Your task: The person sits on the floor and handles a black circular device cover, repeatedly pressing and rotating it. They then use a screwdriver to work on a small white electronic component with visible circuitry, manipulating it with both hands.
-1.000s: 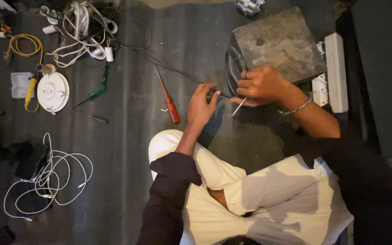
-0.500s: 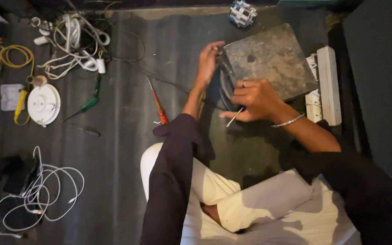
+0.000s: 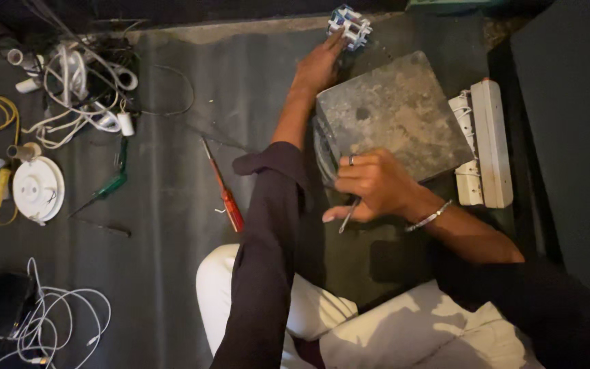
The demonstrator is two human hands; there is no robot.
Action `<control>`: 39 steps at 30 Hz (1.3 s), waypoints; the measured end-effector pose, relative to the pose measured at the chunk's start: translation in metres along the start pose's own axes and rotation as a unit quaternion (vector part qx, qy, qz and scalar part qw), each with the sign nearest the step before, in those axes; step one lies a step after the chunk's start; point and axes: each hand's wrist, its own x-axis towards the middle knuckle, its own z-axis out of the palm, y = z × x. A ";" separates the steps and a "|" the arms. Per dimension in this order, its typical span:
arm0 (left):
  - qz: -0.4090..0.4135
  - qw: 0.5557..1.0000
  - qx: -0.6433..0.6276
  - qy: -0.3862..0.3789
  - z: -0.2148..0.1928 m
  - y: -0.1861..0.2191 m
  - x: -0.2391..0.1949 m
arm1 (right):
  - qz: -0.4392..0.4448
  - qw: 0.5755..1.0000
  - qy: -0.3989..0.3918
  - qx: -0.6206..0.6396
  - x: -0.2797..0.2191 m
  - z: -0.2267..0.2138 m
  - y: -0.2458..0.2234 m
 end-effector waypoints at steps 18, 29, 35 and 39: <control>-0.094 0.961 0.251 -0.059 -0.015 0.006 -0.024 | 0.006 0.999 0.036 -0.018 0.000 0.005 -0.003; -0.181 0.980 0.083 0.004 -0.139 0.081 -0.184 | 0.030 0.997 0.052 -0.055 -0.007 0.010 -0.001; -0.230 0.915 -0.296 0.147 -0.153 0.153 -0.246 | 0.089 0.995 0.034 -0.044 -0.009 0.013 0.004; -0.250 0.779 -0.520 0.244 -0.140 0.195 -0.270 | 0.058 0.994 0.087 -0.022 -0.011 0.010 0.005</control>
